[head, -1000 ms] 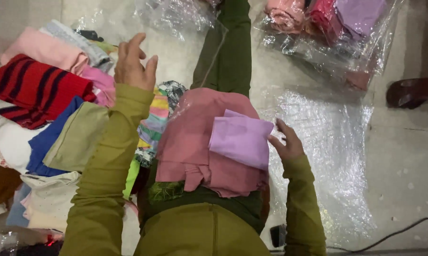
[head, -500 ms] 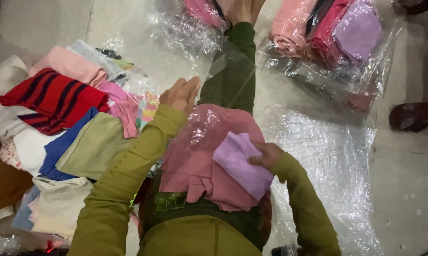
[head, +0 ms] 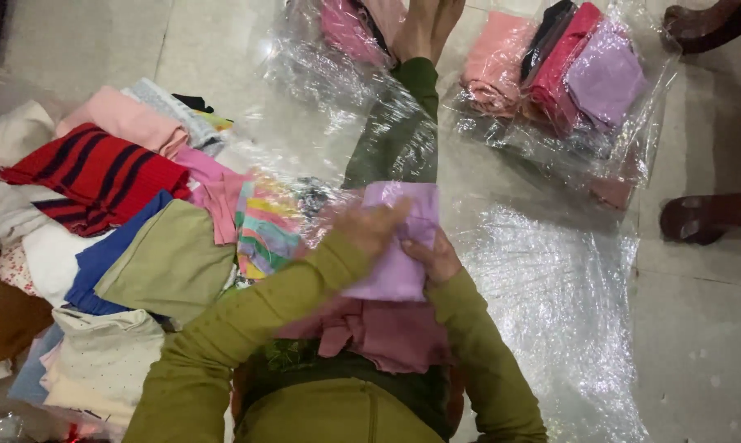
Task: Folding various clothing items and placing them into individual plastic bags for packaging.
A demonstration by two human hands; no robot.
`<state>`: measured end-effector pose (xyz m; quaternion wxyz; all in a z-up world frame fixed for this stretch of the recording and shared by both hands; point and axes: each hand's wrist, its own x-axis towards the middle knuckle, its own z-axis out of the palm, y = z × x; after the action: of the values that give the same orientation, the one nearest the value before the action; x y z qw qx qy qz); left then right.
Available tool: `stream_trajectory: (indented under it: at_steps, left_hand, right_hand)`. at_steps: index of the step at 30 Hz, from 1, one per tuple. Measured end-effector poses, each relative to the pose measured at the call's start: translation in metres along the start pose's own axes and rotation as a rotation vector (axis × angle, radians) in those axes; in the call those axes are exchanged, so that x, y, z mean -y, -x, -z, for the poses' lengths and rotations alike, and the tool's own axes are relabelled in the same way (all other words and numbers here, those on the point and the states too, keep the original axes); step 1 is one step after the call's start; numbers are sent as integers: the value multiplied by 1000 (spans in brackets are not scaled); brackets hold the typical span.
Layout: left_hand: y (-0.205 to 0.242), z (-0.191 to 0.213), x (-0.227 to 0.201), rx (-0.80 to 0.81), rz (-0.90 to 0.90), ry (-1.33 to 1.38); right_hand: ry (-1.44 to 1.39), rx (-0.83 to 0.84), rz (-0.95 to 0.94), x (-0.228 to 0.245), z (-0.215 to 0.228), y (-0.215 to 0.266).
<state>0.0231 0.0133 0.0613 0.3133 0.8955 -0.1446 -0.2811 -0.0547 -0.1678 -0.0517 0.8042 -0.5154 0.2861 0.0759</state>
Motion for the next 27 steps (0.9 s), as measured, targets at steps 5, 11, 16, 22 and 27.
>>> stream_trajectory:
  at_steps: [5,11,16,22,27]
  left_hand:
    - [16,-48,-5,-280,-664,-305]
    - [-5,-78,14,-100,-548,-409]
    - [3,-67,-15,-27,-508,-291]
    - [62,-12,-72,362,-296,240]
    - [77,-40,-40,72,-843,-61]
  right_hand:
    - [357,6,135,42,-20,20]
    - [472,-138,364,43,-3,37]
    - [-185,-262,-21,86,-49,31]
    - [-281,-452,-52,19,-13,-47]
    - [-743,73,273,-4,-23,-78]
